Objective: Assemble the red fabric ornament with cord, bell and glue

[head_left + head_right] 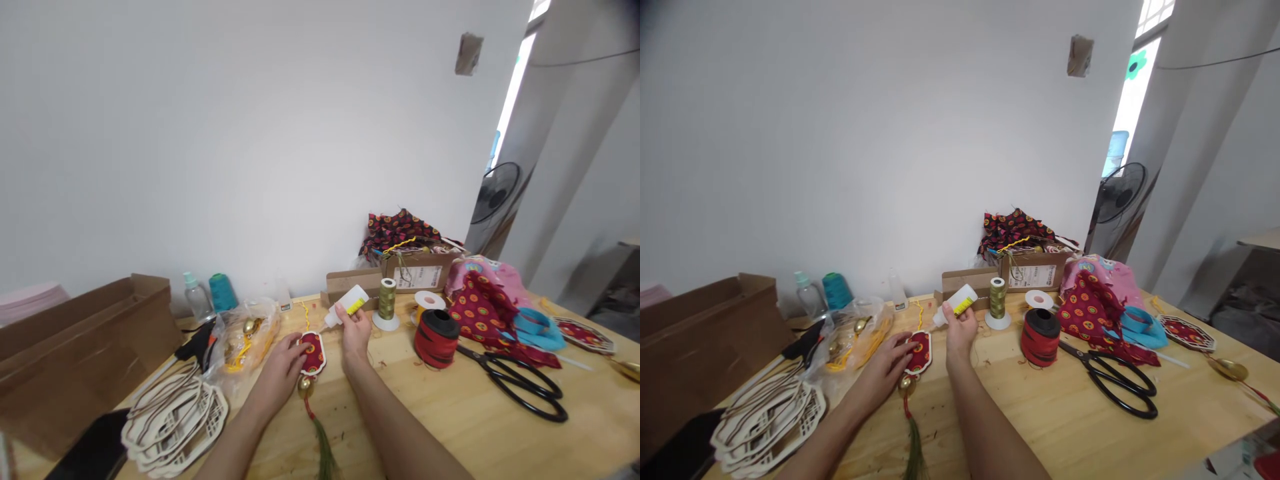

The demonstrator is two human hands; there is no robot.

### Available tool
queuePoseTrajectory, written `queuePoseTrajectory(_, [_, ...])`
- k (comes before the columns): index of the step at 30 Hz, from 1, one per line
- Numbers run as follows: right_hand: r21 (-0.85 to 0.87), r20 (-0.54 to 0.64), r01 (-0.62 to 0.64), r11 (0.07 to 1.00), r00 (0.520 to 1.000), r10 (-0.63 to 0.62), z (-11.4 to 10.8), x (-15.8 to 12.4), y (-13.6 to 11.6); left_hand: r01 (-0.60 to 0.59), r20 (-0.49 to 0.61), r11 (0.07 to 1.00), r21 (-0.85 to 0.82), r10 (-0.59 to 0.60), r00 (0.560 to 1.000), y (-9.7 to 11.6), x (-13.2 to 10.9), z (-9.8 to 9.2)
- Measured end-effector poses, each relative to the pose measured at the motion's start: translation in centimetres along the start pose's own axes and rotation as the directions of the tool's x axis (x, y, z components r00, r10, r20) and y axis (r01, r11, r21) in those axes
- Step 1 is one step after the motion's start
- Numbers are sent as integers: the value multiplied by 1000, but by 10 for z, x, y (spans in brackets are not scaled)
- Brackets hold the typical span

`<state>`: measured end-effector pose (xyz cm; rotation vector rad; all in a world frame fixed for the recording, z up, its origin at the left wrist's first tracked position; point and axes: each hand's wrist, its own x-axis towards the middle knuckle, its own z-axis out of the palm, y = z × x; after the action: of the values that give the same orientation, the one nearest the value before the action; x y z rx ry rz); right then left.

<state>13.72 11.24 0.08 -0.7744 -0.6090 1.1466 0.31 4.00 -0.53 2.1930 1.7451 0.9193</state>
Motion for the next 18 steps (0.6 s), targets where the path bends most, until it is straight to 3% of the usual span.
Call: queuePoseTrajectory(18, [49, -8, -18, 999, 1000, 19, 1, 1, 1, -18, -1, 1000, 1, 18, 1000, -1, 1, -1])
